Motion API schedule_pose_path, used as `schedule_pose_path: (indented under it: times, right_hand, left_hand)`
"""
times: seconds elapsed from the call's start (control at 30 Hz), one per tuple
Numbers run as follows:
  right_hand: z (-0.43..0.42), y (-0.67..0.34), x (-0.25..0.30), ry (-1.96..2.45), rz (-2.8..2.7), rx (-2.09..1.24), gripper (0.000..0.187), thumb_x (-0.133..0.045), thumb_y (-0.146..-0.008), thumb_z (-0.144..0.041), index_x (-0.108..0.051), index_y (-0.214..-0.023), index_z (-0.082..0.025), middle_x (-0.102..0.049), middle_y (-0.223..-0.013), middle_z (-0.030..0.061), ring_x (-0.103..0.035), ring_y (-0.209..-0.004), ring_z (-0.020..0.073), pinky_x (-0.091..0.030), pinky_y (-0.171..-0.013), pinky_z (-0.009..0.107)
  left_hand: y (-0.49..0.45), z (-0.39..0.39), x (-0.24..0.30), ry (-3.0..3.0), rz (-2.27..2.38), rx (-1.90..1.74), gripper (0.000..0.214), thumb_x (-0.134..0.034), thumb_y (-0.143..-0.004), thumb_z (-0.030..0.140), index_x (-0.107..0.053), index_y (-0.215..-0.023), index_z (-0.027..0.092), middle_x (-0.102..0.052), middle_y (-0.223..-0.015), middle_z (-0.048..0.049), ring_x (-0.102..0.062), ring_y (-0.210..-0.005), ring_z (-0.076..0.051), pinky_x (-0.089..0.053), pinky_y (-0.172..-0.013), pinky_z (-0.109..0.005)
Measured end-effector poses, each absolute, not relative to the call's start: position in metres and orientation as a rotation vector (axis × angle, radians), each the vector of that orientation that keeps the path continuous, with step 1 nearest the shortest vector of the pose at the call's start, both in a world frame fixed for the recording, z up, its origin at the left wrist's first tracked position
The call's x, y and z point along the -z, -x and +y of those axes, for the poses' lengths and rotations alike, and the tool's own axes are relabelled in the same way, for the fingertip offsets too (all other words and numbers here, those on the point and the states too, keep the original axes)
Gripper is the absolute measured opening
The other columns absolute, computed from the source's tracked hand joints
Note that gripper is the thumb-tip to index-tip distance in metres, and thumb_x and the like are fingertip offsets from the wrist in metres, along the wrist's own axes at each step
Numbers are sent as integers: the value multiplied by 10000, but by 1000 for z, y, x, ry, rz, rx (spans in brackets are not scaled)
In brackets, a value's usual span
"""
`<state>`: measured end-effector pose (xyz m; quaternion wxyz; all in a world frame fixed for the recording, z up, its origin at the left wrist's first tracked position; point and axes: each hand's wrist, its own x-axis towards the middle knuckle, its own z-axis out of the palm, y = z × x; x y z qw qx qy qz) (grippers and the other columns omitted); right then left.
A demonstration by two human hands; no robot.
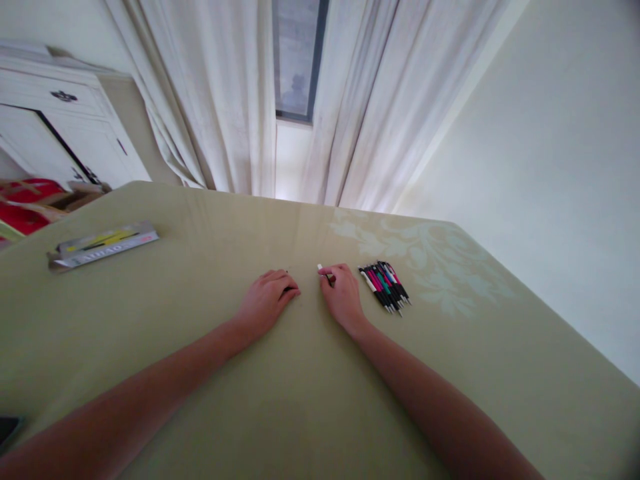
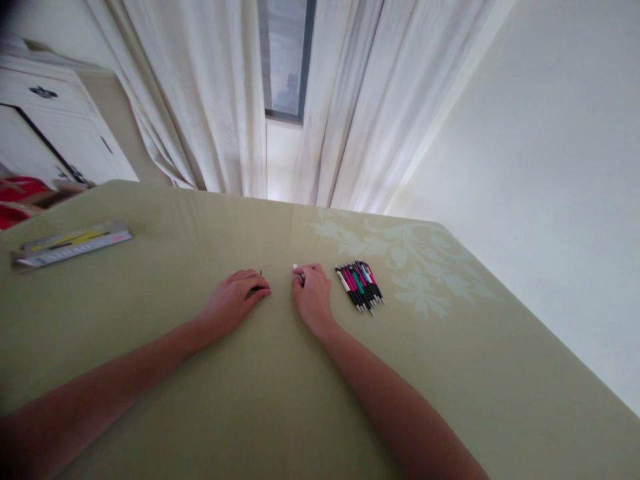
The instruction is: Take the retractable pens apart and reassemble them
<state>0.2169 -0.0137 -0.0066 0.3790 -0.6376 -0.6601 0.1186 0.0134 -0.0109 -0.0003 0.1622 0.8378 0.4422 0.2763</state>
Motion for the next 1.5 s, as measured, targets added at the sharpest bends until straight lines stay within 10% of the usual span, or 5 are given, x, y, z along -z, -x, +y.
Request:
schedule_pose_path:
  times: [0.63,1.5]
  right_hand:
    - [-28,-209,-14,1146,-1940,-517,233,-569,-993,-334,-698,-855,-197,-632,-802,21,-559,-734,147,-457,-715,269]
    - [-26,-210,-13,1087,-1937,-632,102,-621,-921,-255,-702,-897,-198,-635,-816,10,-552,-693,130,-445,-659,251]
  left_hand:
    - [-11,-17,-3,-2181,1092,-1182,282,-673,-918,479,-680,-993,207,-693,-882,-33,-651,-822,-190,-531,-762,-313]
    - [-8,-10,-8,-2046,942,-1201,126,-659,-933,315,-715,-943,202,-711,-899,-44,-673,-834,-178,-568,-771,-309]
